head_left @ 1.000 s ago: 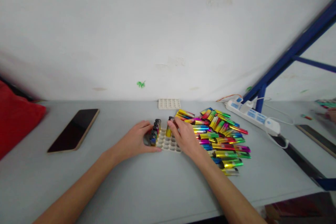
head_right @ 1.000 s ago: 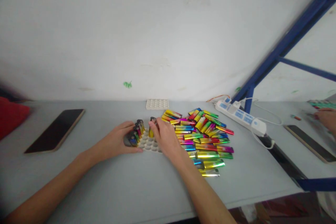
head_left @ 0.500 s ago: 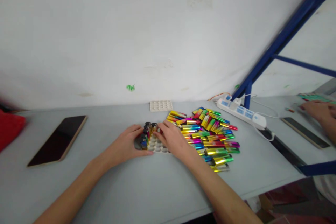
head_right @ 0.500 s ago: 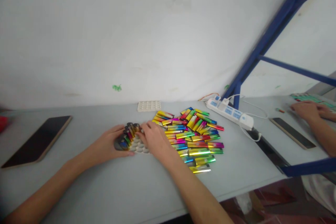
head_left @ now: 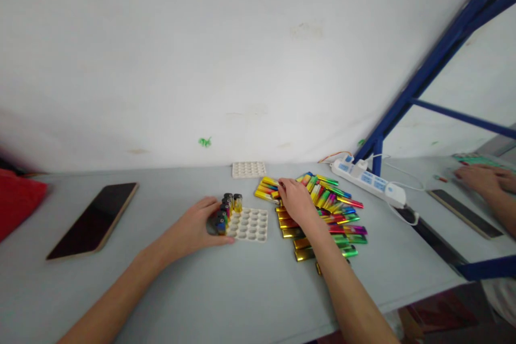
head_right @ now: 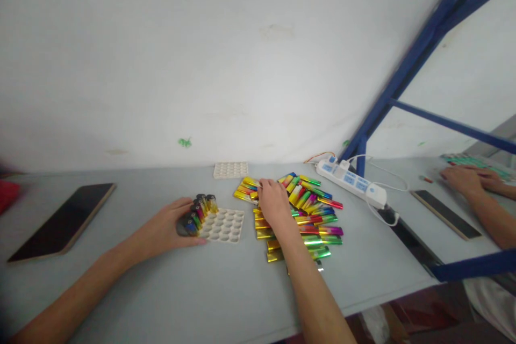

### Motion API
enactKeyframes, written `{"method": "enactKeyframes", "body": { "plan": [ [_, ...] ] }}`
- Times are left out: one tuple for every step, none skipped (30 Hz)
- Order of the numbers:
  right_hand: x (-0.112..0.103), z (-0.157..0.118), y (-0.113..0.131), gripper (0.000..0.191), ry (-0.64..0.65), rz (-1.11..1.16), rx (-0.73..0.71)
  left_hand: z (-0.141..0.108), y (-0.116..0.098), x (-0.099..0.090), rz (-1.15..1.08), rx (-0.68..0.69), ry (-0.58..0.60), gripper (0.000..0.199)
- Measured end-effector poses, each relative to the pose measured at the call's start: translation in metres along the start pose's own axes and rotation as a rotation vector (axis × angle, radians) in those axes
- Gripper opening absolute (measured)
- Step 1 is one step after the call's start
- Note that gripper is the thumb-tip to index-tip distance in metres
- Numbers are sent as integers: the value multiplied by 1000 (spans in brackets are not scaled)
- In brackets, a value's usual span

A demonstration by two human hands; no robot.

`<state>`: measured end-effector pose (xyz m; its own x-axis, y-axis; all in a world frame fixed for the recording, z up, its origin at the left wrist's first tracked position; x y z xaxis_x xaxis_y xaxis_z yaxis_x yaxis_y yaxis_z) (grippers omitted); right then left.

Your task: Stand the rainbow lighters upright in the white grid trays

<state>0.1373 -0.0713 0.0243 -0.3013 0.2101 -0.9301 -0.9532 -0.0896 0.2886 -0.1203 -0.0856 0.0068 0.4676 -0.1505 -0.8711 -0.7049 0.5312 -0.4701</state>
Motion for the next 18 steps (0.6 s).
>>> {"method": "enactKeyframes", "body": {
  "plan": [
    [2,1,0,34,31,-20,11,0,0,0,-3,-6,2,65],
    [3,2,0,34,50,-35,24,0,0,1,-5,-12,3,65],
    [3,4,0,34,59,-46,35,-1,0,1,-8,-15,2,66],
    [3,5,0,33,64,-49,43,-1,0,0,-11,-17,-1,66],
    [3,6,-1,31,69,-45,49,-1,0,0,-14,-17,-3,66],
    [2,6,-1,29,71,-34,52,-1,-1,0,-15,-15,-6,66],
    [2,6,-2,27,65,-15,52,-1,-1,-1,-13,-12,-7,67],
    [1,6,-4,25,46,10,50,-1,-1,-1,-10,-12,-8,68],
    [-1,5,-5,24,11,45,43,-1,-1,-1,-7,-12,-6,69],
    [-4,5,-7,23,-37,96,30,-1,-1,0,-4,-12,-3,70],
    [-7,4,-8,23,-96,165,12,-1,-1,0,-4,-12,-2,72],
    [-11,3,-10,22,-159,254,-3,-1,-1,0,-3,-11,-5,73],
    [-13,2,-12,21,-215,366,-10,-1,0,0,-3,-11,-10,73],
    [-15,1,-14,20,-258,504,-5,-1,0,0,-4,-10,-17,72],
    [-14,1,-16,22,-283,661,13,-1,1,0,-4,-9,-23,71],
    [-12,1,-17,25,-292,828,43,-1,1,0,-2,-10,-28,70],
    [-9,1,-17,29,-287,995,79,-1,1,0,-2,-12,-33,69],
    [-5,1,-15,33,-270,1153,115,0,0,0,-5,-11,-44,68]
  ]
}}
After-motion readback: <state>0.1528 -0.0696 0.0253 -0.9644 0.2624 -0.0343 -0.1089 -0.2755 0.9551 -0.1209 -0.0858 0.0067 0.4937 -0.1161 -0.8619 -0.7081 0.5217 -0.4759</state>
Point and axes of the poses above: each hand's wrist, its own z-axis towards the middle knuckle, its own x-axis out of the palm, y = z × x, the point moved 8 cm from there along z, towards the middle knuckle
